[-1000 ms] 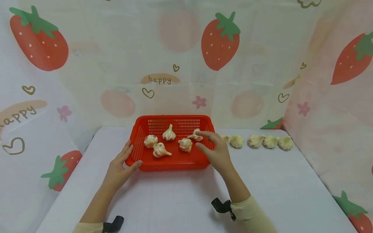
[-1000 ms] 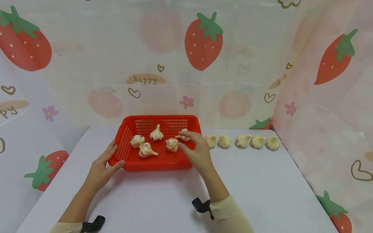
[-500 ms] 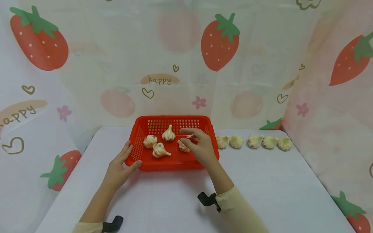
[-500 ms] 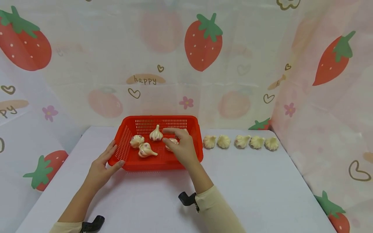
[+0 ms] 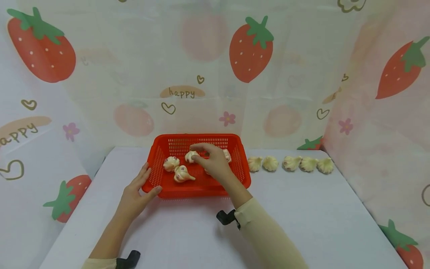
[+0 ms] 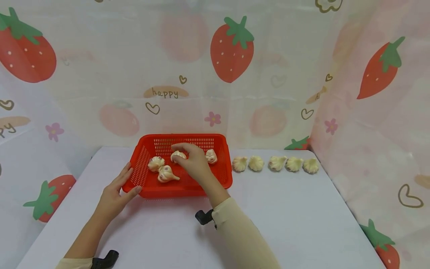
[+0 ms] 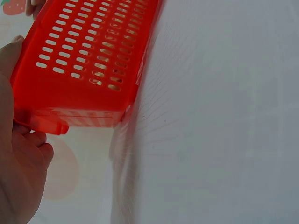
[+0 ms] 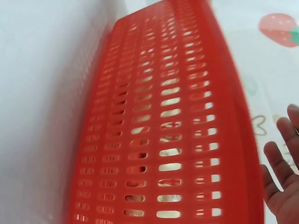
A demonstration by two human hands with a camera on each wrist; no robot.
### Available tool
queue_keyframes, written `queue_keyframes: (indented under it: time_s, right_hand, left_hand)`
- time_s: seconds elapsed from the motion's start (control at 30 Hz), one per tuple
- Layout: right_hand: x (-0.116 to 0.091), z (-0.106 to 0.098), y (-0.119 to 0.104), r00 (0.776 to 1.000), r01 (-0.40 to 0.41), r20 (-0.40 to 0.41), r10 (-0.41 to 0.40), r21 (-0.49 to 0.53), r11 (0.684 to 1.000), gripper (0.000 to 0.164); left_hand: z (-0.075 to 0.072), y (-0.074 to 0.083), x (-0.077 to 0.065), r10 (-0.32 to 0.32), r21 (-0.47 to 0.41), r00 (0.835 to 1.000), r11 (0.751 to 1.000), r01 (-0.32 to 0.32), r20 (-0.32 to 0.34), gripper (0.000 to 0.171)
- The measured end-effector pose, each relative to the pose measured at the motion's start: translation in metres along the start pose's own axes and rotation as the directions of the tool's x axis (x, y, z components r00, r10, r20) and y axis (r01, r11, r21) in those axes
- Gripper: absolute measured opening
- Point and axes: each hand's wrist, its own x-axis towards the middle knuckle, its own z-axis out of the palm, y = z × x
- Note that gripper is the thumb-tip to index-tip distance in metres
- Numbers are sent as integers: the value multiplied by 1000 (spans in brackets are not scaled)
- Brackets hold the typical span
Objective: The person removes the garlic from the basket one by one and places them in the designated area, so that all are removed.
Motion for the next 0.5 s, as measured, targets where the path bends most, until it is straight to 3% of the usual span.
queue_keyframes:
  time_s: [0.27,0.5]
  right_hand:
    - [18,11,7,992,-111,58,110,3,994,26]
    - [32,24,26,983,-119,136,126,-59,991,31]
  left_hand:
    - [2,-2,1,24,-10,1000,1000,-24,-7,87]
    - [1,-4,-1,38,-6,999,999,-38,-17,86]
